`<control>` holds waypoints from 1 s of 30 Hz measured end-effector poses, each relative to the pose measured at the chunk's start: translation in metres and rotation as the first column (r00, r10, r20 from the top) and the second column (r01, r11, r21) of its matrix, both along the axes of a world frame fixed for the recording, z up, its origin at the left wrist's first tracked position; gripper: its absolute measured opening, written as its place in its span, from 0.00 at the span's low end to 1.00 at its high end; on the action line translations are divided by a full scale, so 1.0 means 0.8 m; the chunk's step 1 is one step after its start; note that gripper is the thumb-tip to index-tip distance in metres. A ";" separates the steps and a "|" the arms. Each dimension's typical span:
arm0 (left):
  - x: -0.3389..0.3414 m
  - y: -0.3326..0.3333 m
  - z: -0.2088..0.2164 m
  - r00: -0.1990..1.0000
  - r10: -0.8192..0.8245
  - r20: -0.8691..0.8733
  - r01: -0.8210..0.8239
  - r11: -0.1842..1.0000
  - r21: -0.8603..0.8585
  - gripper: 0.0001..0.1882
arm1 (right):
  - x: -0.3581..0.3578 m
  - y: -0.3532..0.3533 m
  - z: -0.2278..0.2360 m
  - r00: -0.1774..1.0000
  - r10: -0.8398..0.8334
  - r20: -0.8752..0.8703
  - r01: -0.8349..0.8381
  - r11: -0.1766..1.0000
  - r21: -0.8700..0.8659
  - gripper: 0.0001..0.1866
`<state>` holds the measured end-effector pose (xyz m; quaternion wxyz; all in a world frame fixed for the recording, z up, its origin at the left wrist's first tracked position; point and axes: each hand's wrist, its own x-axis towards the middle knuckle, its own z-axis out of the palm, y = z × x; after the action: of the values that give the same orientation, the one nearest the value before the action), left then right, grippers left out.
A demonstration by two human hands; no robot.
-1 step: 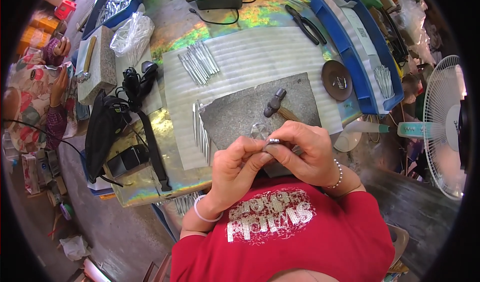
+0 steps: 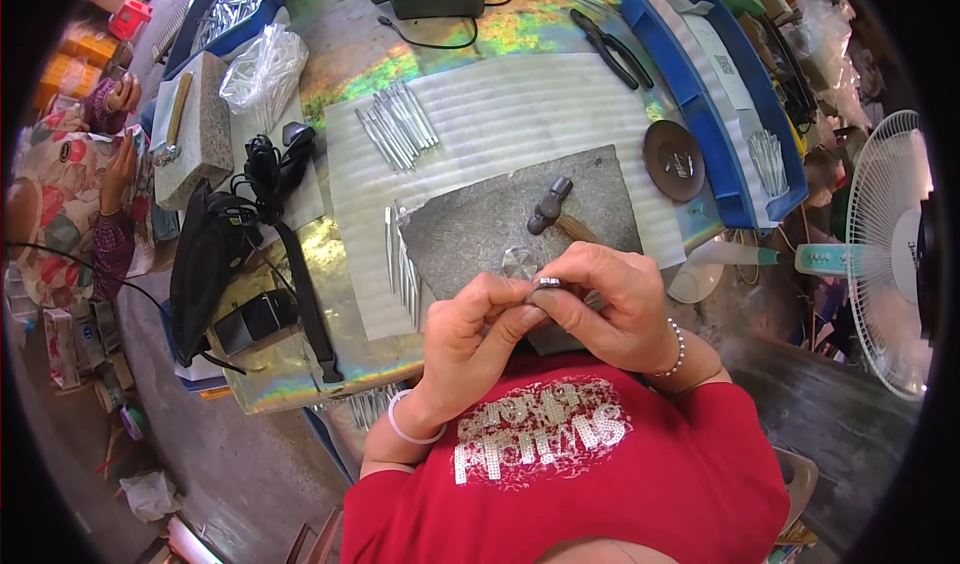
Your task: Hammering small metal components on a workbench using a punch and a hammer.
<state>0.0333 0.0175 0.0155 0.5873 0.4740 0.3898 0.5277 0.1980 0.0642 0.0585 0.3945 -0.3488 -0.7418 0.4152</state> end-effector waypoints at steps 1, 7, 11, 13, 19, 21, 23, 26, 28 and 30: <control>-0.001 0.001 -0.001 0.999 0.001 -0.036 0.000 1.000 0.027 0.06 | 0.000 0.001 0.002 1.000 0.005 -0.001 -0.005 1.000 -0.005 0.05; 0.021 0.017 0.007 0.983 -0.071 -0.169 0.064 0.997 -0.047 0.04 | 0.029 -0.002 0.005 0.988 -0.127 0.090 0.126 0.992 0.018 0.08; 0.025 -0.001 0.012 0.943 0.230 -0.240 -0.255 0.964 -0.080 0.05 | 0.003 -0.001 -0.014 0.997 -0.044 -0.057 0.045 0.999 0.022 0.13; 0.015 -0.011 0.036 0.946 0.070 -0.316 -0.113 0.986 -0.121 0.03 | -0.004 -0.012 -0.016 0.989 -0.048 -0.143 0.053 0.998 0.031 0.16; 0.036 -0.021 0.051 0.971 -0.143 -0.191 0.153 0.988 0.037 0.04 | 0.016 -0.066 0.007 0.954 -0.282 -0.098 0.283 0.959 -0.013 0.14; 0.036 -0.030 0.045 0.978 -0.147 -0.149 0.162 0.982 0.094 0.06 | 0.017 -0.084 0.026 0.951 -0.282 -0.127 0.295 0.950 0.099 0.13; 0.034 -0.047 0.043 0.980 -0.170 -0.102 0.182 0.977 0.113 0.07 | 0.015 -0.103 0.031 0.942 -0.322 -0.093 0.334 0.920 0.203 0.12; 0.043 -0.072 0.051 0.973 -0.229 -0.037 0.231 0.952 0.203 0.08 | 0.020 -0.143 0.043 0.930 -0.362 -0.053 0.366 0.915 0.167 0.13; 0.051 -0.094 0.060 0.945 -0.323 0.043 0.302 0.918 0.258 0.08 | 0.025 -0.165 0.044 0.928 -0.368 -0.061 0.373 0.905 0.207 0.13; 0.053 -0.114 0.066 0.918 -0.389 0.076 0.348 0.883 0.316 0.08 | 0.028 -0.190 0.051 0.922 -0.381 -0.072 0.387 0.889 0.247 0.14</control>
<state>0.0754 -0.0738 0.0685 0.6246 0.5847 0.1676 0.4898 0.2200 -0.0880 0.0992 0.5184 -0.4301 -0.7013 0.2334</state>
